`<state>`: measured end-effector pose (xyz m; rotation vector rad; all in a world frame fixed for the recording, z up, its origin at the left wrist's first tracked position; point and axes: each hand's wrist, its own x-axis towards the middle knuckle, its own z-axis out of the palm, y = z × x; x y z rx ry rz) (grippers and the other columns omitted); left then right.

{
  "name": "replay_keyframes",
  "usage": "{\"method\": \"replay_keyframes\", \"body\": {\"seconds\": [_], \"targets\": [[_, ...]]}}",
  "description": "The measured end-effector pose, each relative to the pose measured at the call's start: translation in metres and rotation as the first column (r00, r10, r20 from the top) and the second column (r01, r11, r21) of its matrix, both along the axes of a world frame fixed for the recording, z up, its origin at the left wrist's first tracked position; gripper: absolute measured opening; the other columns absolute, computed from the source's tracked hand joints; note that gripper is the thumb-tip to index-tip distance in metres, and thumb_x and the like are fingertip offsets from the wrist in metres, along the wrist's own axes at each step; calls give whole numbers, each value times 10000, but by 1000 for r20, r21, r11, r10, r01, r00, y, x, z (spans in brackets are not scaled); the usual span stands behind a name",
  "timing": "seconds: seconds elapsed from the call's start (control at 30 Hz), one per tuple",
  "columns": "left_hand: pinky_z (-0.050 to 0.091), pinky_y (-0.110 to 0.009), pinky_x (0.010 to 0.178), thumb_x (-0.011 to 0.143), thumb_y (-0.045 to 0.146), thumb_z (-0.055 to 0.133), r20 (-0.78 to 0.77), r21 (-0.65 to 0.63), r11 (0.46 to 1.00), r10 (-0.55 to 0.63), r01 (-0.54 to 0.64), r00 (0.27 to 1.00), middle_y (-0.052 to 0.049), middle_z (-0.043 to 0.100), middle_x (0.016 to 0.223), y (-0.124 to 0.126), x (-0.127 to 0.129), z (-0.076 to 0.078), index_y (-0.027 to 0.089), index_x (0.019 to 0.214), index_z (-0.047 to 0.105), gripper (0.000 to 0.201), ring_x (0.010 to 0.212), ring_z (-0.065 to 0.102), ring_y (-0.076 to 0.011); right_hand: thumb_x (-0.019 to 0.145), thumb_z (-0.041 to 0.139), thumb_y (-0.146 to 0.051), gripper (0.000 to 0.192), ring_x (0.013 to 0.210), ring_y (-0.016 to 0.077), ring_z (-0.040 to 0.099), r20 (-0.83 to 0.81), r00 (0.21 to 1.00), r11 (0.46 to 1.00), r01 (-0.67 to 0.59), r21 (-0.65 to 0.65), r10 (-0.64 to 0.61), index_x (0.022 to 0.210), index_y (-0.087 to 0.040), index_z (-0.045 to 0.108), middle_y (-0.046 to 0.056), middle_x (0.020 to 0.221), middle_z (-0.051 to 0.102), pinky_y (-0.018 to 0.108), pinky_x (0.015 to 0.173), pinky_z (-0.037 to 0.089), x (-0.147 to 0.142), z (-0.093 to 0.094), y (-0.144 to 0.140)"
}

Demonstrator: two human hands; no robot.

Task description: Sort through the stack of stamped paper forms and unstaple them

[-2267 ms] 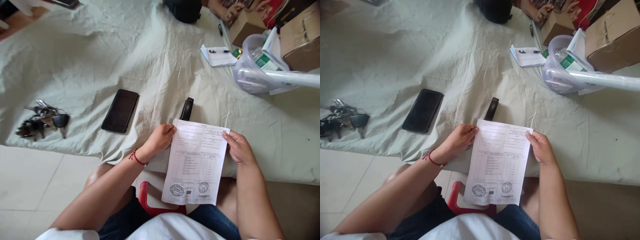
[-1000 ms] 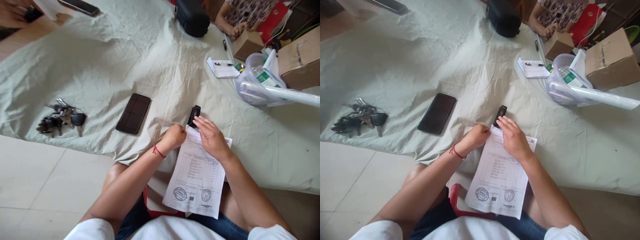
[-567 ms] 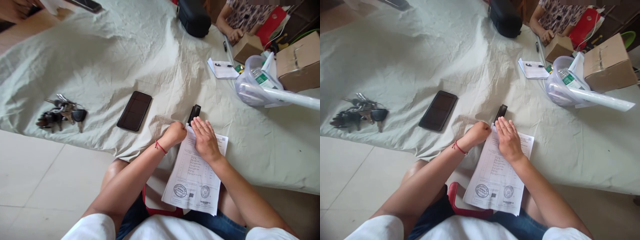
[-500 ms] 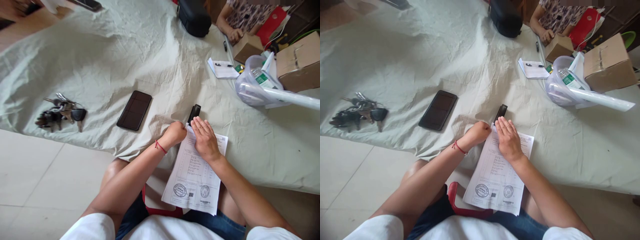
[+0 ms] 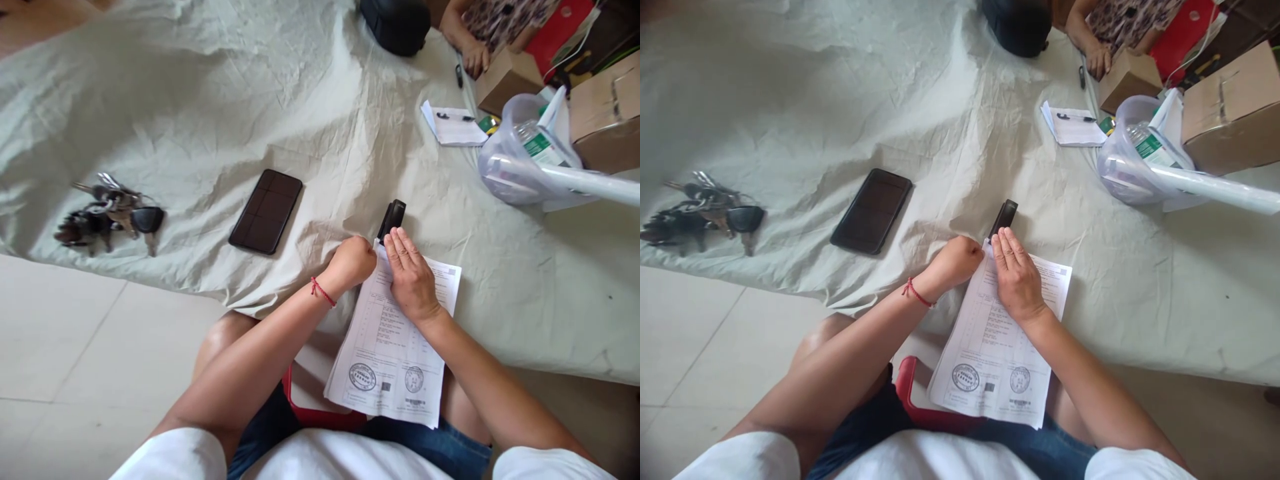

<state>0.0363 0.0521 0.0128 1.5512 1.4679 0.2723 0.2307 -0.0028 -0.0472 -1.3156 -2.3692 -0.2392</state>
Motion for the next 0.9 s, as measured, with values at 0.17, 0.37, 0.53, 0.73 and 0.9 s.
{"method": "replay_keyframes", "body": {"seconds": [0.17, 0.37, 0.53, 0.73, 0.9], "targets": [[289, -367, 677, 956, 49, 584, 38, 4, 1000, 15, -15, 999, 33, 321, 604, -3, -2, 4, 265, 564, 338, 511, 645, 315, -164, 1084, 438, 74, 844, 1692, 288, 550, -4, 1000, 999, 30, -29, -30, 1869, -221, 346, 136, 1761, 607, 538, 1379, 552, -2, 1, 0], [321, -353, 678, 962, 84, 624, 30, 9, 1000, 16, -16, 999, 38, 326, 595, -4, -2, 6, 272, 572, 365, 504, 649, 374, -170, 1089, 428, 68, 806, 1687, 273, 560, -5, 999, 999, 34, -10, -34, 1845, -211, 409, 135, 1753, 620, 505, 1361, 575, -3, 2, -1], [411, -379, 756, 996, 116, 595, -15, 4, 1000, 5, -5, 1000, -48, 592, 691, -5, 0, 9, 233, 660, 572, 356, 784, 611, -232, 1083, 434, 76, 799, 1680, 263, 572, -23, 999, 999, 33, 17, -33, 1833, -200, 436, 133, 1747, 632, 460, 1327, 603, -4, 2, -2], [432, -378, 771, 1049, 135, 563, -68, -8, 998, -62, 62, 996, -99, 701, 788, -4, 0, 13, 185, 792, 716, 304, 823, 654, -246, 1076, 415, 66, 795, 1659, 255, 603, 6, 997, 996, 81, -42, -81, 1806, -238, 494, 106, 1732, 656, 488, 1335, 589, -4, 11, -3], [427, -359, 761, 1051, 147, 568, -91, -36, 995, -93, 90, 991, -69, 652, 756, -3, -1, 12, 194, 791, 713, 303, 792, 618, -230, 1098, 421, 3, 690, 1637, 302, 629, 9, 992, 984, 123, -128, -123, 1707, -248, 625, 123, 1712, 674, 670, 1402, 457, 0, 26, -2]]}}
